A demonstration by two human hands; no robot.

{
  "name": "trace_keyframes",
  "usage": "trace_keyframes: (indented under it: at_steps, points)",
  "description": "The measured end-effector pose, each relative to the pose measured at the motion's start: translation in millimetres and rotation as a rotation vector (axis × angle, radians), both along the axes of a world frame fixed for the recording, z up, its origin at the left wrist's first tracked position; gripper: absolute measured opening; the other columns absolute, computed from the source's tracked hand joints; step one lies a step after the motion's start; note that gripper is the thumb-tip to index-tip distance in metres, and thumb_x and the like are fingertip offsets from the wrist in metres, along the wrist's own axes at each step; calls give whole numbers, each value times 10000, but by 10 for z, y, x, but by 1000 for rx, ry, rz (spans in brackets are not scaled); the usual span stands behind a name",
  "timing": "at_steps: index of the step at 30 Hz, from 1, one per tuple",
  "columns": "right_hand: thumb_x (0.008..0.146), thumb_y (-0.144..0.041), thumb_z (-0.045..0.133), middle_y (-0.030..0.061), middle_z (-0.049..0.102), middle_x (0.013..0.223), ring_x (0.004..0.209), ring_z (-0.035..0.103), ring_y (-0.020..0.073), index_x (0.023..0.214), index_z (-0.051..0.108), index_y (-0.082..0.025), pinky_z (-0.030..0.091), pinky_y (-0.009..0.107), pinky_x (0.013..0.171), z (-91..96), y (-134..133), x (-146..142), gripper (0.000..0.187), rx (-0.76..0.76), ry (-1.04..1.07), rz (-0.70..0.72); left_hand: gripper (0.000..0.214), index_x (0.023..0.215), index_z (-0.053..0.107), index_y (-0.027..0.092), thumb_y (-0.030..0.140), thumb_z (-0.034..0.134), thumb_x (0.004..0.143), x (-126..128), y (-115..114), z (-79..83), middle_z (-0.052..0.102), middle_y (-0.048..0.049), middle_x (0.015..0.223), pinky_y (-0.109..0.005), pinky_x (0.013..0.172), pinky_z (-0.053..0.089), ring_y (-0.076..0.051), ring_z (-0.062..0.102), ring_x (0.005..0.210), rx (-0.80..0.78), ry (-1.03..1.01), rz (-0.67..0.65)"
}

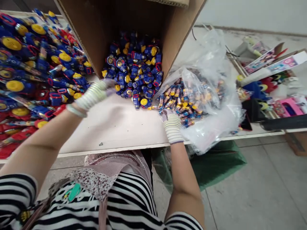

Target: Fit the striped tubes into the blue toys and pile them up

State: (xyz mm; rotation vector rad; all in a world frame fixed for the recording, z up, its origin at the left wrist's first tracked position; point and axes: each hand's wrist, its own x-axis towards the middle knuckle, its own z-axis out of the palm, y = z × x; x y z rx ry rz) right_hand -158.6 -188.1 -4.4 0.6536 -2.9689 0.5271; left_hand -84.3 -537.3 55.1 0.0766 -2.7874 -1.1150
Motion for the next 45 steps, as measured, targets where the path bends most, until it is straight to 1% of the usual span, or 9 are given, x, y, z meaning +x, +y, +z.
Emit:
trace_keyframes:
  at_steps: [5, 8, 15, 18, 21, 32, 36, 42, 45]
  points:
    - [924, -227, 510, 171, 620, 1328, 1217, 528, 345, 1252, 675, -168, 453, 479, 990, 157, -267, -188, 372, 509, -4, 26, 668, 1389, 485, 88, 524, 637, 907, -598, 741, -307, 621, -214, 1249, -412, 943, 517, -353, 632, 1150, -324, -331, 138]
    - [926, -187, 488, 206, 633, 1260, 1185, 532, 355, 1153, 706, -163, 457, 492, 947, 133, -292, -199, 315, 521, -18, 112, 598, 1332, 491, 88, 392, 717, 869, -669, 875, -483, 612, -213, 1217, -406, 936, 515, -350, 634, 1130, -182, -310, 200]
    - [810, -398, 662, 100, 664, 932, 803, 627, 229, 1083, 596, -180, 536, 422, 793, -90, -198, 356, 356, -553, -486, 92, 527, 1056, 503, 147, 314, 788, 646, 134, 582, -729, 628, -48, 859, -384, 767, 561, -193, 652, 731, 965, -217, 199]
    - [795, -486, 693, 77, 688, 1014, 834, 665, 204, 1177, 576, -222, 553, 404, 832, -122, -401, 760, 479, -961, -798, 83, 455, 1046, 514, 157, 373, 705, 693, 486, 574, -703, 638, -52, 905, -388, 782, 585, -198, 688, 794, 1221, -147, 111]
    - [808, -479, 679, 95, 687, 1170, 947, 683, 226, 1217, 602, -239, 546, 420, 909, -109, -645, 981, 481, -984, -798, 128, 416, 1062, 506, 181, 369, 678, 733, 676, 591, -632, 634, -49, 1030, -321, 748, 595, -185, 690, 893, 1187, -51, 156]
    - [953, -494, 502, 184, 714, 1186, 1046, 663, 325, 1270, 656, -159, 506, 387, 867, 68, -779, 950, 486, -107, -237, 368, 428, 897, 573, 138, 547, 688, 848, 734, 565, -294, 577, -13, 731, -194, 446, 454, -92, 529, 531, 881, -118, 17]
    - [927, -576, 504, 150, 723, 975, 867, 660, 275, 1101, 691, -173, 472, 344, 753, 141, -786, 1012, 477, -248, -297, 317, 434, 928, 576, 145, 564, 678, 871, 730, 620, -194, 583, -16, 764, -185, 449, 448, -92, 541, 552, 859, -75, -12]
    - [921, -768, 264, -42, 410, 544, 422, 293, 118, 906, 641, -196, 296, 261, 443, 108, -803, 1070, 686, -661, -1122, 410, 444, 981, 634, 145, 530, 761, 800, 749, 541, -107, 650, -48, 863, -208, 609, 517, -130, 615, 712, 677, -72, -171]
    - [869, -788, 392, 30, 552, 691, 560, 471, 162, 952, 633, -211, 387, 284, 537, 135, -834, 1031, 631, -546, -807, 303, 428, 975, 618, 149, 548, 705, 848, 771, 543, -172, 642, -48, 847, -194, 527, 485, -124, 605, 656, 699, -65, -40]
